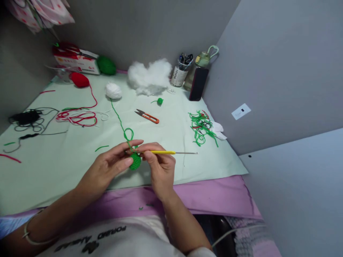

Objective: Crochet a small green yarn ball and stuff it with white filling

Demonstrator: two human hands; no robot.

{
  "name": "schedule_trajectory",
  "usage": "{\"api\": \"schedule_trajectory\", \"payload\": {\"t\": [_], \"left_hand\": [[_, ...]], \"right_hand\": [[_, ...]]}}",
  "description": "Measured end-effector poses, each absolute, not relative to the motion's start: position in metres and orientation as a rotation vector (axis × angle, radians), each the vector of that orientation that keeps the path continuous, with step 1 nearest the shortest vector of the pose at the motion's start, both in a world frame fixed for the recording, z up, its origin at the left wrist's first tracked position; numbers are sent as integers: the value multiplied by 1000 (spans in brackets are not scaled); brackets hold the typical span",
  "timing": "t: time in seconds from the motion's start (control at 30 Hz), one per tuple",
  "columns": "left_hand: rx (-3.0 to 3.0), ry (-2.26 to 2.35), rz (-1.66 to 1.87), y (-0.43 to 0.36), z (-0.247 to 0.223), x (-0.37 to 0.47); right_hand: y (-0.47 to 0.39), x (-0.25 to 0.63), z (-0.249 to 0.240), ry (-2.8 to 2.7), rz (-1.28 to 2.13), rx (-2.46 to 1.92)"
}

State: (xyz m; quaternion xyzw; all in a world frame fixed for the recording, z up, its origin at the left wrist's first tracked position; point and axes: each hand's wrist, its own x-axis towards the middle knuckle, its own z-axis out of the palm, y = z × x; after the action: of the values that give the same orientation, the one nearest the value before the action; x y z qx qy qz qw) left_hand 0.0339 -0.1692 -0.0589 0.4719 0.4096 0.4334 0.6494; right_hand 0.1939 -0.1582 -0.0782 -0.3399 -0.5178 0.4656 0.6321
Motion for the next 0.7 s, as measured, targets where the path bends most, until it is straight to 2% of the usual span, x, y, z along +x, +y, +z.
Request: {"api": "schedule_trajectory", "payload": {"t": [0.2,0.43,0.53,0.7], "left_hand": [[959,942,1027,-166,-57,28],[931,954,1096,-164,-52,31],[954,989,1118,-165,-51,32],[962,1081,1212,-168,-52,39]], "right_hand": [[-153,195,-74,-1018,1240,-771],[-155,197,-69,-1095,1220,-745],[-160,199,-68,-1223,1077,-788],[-169,198,-73,-1592,571,-784]]}}
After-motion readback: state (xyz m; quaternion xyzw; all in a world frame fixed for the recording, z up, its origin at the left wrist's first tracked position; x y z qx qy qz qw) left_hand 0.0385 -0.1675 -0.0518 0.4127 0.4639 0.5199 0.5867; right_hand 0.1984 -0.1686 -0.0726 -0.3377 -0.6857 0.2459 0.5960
